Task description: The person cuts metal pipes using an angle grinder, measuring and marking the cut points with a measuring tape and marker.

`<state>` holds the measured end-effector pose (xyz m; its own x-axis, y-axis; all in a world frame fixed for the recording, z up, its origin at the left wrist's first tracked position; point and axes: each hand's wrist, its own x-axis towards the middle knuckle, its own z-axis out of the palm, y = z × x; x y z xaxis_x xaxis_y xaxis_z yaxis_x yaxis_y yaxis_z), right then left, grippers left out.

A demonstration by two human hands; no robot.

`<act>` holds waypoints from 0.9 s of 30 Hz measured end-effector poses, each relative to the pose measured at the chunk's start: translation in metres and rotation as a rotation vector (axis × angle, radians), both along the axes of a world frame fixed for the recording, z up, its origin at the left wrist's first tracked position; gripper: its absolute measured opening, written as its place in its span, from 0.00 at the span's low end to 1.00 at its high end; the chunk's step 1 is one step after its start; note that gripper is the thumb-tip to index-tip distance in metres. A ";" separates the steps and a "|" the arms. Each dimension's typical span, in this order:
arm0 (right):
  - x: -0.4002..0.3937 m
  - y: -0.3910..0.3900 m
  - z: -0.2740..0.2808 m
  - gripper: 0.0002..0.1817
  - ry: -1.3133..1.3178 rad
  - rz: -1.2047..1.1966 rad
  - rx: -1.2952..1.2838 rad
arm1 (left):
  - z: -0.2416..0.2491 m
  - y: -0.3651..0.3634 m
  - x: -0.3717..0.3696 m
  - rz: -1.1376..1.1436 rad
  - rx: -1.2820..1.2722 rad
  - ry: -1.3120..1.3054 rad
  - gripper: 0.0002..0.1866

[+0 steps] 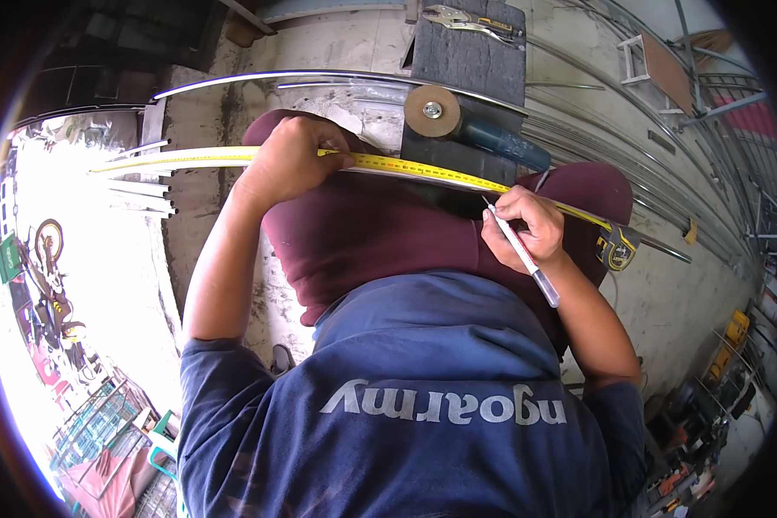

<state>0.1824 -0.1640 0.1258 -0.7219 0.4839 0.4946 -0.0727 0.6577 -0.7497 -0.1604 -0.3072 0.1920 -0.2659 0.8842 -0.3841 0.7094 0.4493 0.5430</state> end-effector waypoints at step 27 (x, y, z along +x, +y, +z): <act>0.026 0.014 0.021 0.15 0.019 -0.033 0.023 | 0.000 0.005 -0.003 -0.021 0.006 -0.033 0.10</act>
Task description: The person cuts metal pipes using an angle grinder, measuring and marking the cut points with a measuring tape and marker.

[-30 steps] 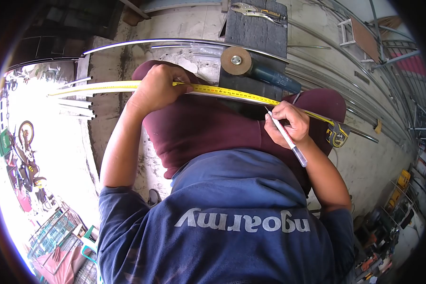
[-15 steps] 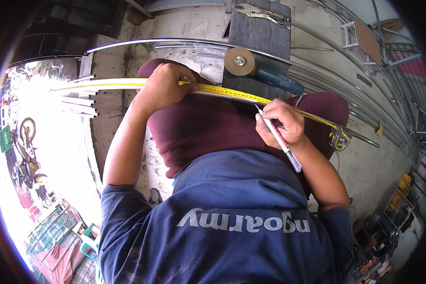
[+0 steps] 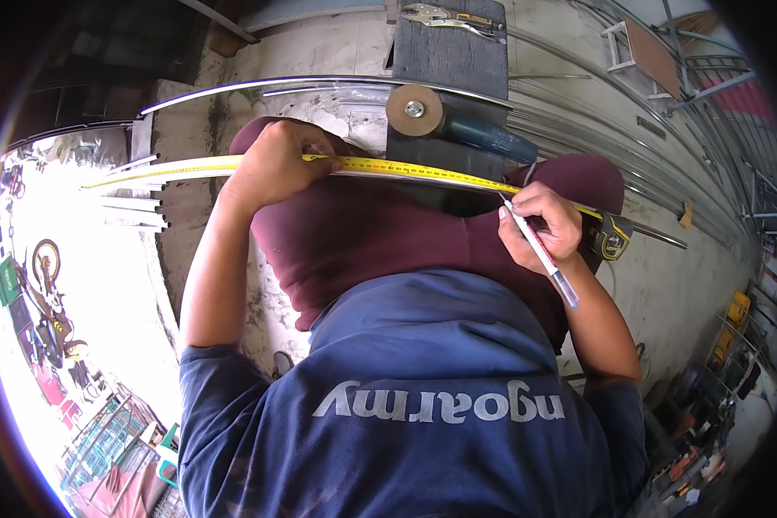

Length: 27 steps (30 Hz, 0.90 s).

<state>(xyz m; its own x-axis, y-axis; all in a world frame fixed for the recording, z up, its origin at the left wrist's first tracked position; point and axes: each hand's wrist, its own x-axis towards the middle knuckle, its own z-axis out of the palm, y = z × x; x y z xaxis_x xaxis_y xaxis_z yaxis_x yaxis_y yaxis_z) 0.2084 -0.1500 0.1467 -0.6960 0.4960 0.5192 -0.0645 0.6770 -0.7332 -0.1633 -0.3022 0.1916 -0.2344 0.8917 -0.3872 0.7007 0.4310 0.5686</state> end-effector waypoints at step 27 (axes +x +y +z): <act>-0.038 -0.021 -0.015 0.16 -0.041 0.084 -0.138 | 0.002 0.007 0.004 -0.035 -0.006 -0.015 0.10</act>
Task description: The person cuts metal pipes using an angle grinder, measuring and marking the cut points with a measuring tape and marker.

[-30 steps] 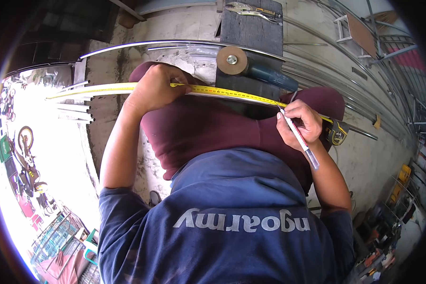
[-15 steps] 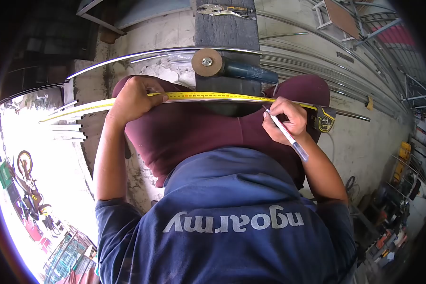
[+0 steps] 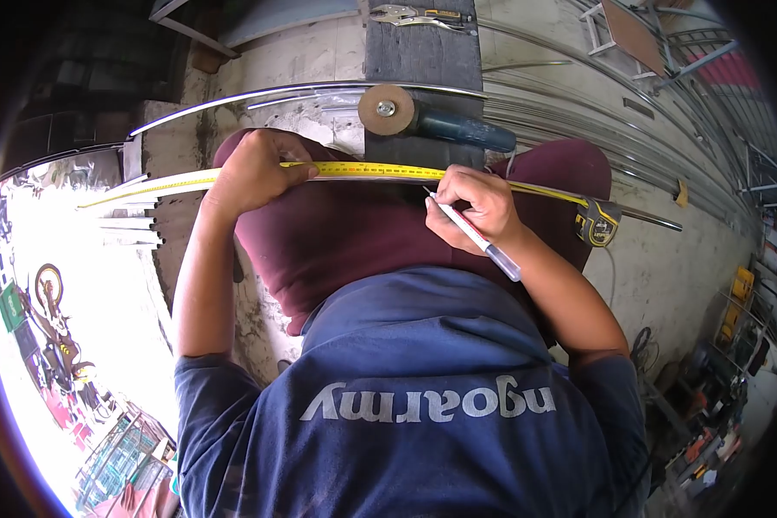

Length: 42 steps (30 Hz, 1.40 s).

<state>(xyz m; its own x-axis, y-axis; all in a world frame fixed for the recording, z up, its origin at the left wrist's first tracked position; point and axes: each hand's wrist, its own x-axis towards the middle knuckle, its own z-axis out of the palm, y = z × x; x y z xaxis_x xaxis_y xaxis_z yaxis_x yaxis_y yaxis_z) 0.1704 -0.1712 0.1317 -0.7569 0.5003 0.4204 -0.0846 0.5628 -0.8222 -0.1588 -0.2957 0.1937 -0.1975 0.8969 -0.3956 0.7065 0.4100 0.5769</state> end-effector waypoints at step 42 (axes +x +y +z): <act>0.162 0.036 0.036 0.23 -0.590 -0.611 0.679 | -0.002 -0.013 -0.010 -0.057 0.095 0.003 0.07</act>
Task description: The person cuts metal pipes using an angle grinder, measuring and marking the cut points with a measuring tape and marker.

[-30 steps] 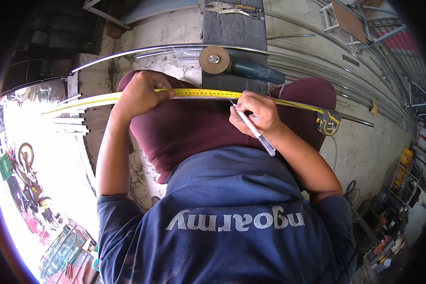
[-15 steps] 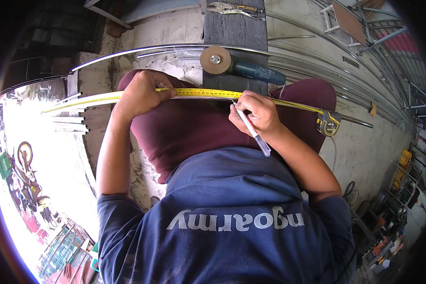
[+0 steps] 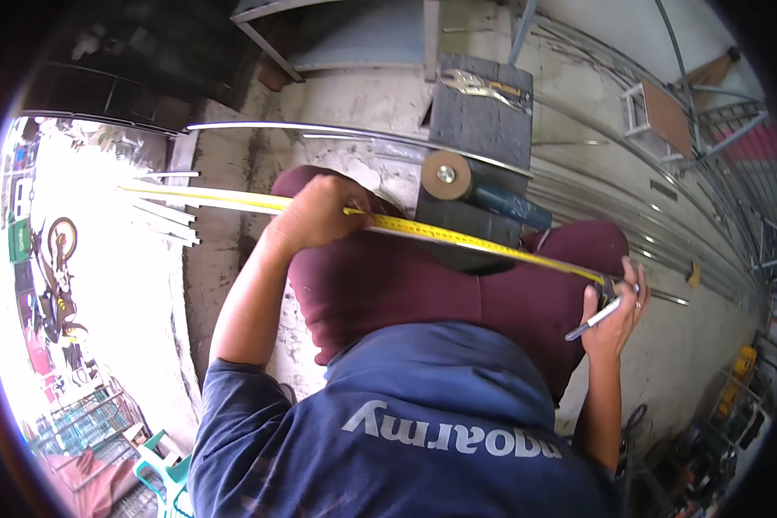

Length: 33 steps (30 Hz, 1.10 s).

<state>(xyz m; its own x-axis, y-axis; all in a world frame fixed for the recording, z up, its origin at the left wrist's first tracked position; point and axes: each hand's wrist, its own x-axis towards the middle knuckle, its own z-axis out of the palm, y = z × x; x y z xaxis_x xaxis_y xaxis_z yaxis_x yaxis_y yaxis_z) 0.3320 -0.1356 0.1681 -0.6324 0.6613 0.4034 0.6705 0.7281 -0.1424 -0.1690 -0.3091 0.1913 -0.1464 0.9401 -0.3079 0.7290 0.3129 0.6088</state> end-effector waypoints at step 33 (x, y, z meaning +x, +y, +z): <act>-0.101 0.032 0.027 0.61 0.186 -0.091 -0.271 | 0.007 0.027 0.100 0.073 0.617 0.371 0.47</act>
<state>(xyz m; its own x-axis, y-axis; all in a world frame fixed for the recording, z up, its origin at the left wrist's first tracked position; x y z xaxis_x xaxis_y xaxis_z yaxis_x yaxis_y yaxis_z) 0.2310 -0.1034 0.1952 -0.4981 0.8106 0.3079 0.6754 0.5854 -0.4484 -0.0686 -0.2817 0.1984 -0.2073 0.9104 0.3581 0.9123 0.0478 0.4067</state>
